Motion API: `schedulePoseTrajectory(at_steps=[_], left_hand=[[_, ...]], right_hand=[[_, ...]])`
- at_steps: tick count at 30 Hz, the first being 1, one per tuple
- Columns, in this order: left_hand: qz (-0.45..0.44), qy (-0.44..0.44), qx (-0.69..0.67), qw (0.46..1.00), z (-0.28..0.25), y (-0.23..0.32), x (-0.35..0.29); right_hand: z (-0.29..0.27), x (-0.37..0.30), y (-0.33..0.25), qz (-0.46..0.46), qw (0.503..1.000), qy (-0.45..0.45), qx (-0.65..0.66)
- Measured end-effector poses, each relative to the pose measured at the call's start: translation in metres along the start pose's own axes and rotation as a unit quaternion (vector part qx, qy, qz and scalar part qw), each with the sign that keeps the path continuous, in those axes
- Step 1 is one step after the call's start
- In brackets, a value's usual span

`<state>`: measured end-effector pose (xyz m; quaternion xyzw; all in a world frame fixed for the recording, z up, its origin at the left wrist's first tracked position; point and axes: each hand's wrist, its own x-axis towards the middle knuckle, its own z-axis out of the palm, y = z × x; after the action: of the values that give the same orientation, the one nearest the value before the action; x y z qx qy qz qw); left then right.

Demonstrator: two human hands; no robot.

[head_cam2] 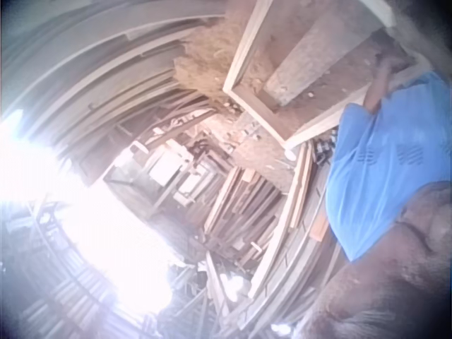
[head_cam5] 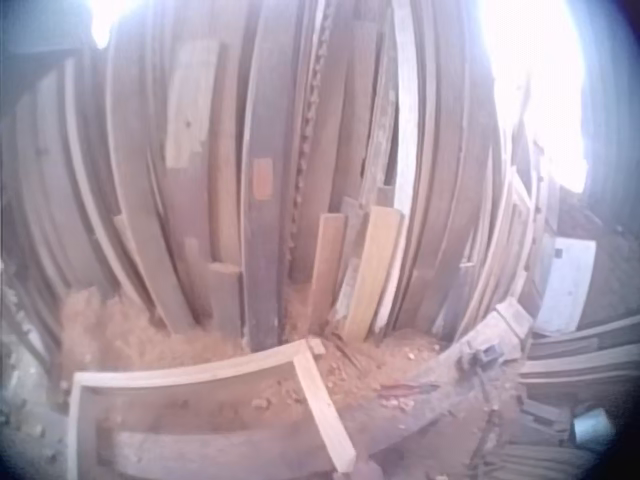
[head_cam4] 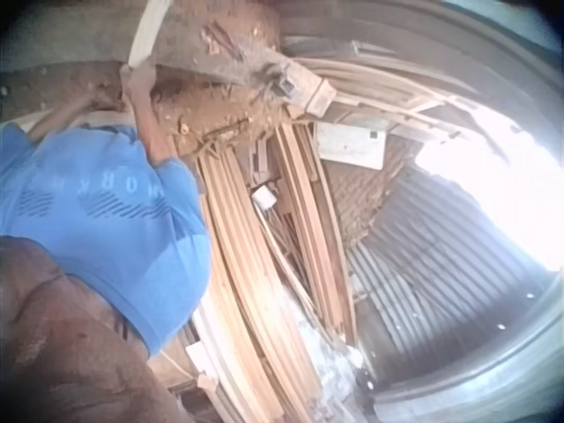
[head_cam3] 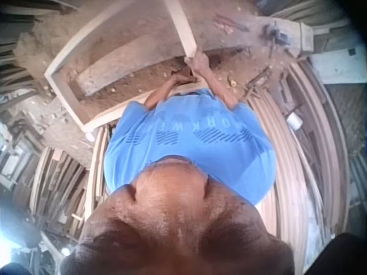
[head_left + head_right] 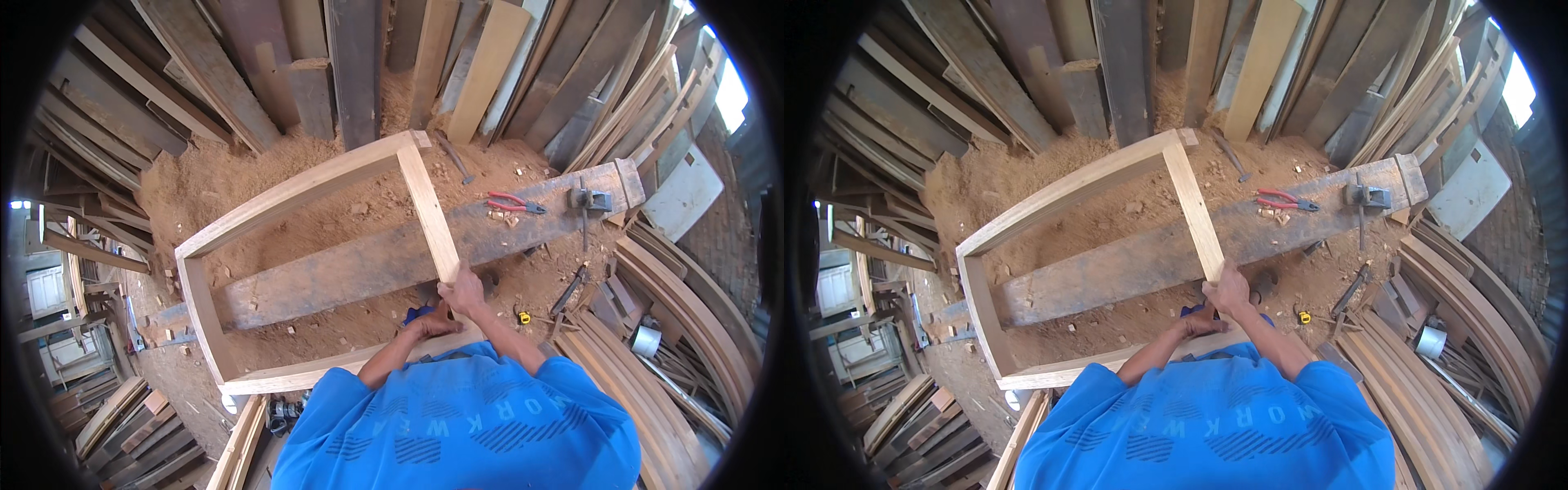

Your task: The person aligns and fits wooden frame pieces together by hand, rotates the frame, and secures the corner joints using a hammer.

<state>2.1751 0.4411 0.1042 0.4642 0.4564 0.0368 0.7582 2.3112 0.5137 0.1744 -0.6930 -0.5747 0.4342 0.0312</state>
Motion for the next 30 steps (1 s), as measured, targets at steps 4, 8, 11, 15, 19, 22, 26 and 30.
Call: schedulePoseTrajectory(at_steps=[4,8,11,15,19,22,26,30], left_hand=[[-0.029,-0.062,0.118,0.991,-0.03,0.011,-0.016],[0.016,0.101,0.019,0.995,-0.09,0.042,-0.014],[0.045,0.309,0.104,0.944,-0.123,0.082,-0.006],[0.136,0.457,0.451,0.755,-0.175,0.157,0.026],[0.007,0.437,0.511,0.74,-0.232,0.185,0.071],[0.015,0.447,0.579,0.681,-0.212,0.188,0.1],[0.147,0.269,0.521,0.796,-0.206,0.19,0.102],[0.17,0.448,0.469,0.742,-0.124,0.15,0.077]], right_hand=[[0.008,-0.008,0.005,-0.029,0.999,0.023,-0.007],[-0.005,-0.006,0.01,-0.021,0.999,0.026,0.003],[-0.01,-0.013,0.008,-0.014,0.999,-0.007,0.038],[-0.004,-0.029,0.026,-0.022,0.999,-0.002,0.029],[-0.007,-0.054,0.056,-0.056,0.995,-0.001,0.088],[-0.002,-0.058,0.082,-0.014,0.989,-0.008,0.148],[-0.018,-0.067,0.102,0.011,0.981,-0.011,0.192],[-0.014,-0.068,0.156,0.045,0.976,-0.002,0.214]])
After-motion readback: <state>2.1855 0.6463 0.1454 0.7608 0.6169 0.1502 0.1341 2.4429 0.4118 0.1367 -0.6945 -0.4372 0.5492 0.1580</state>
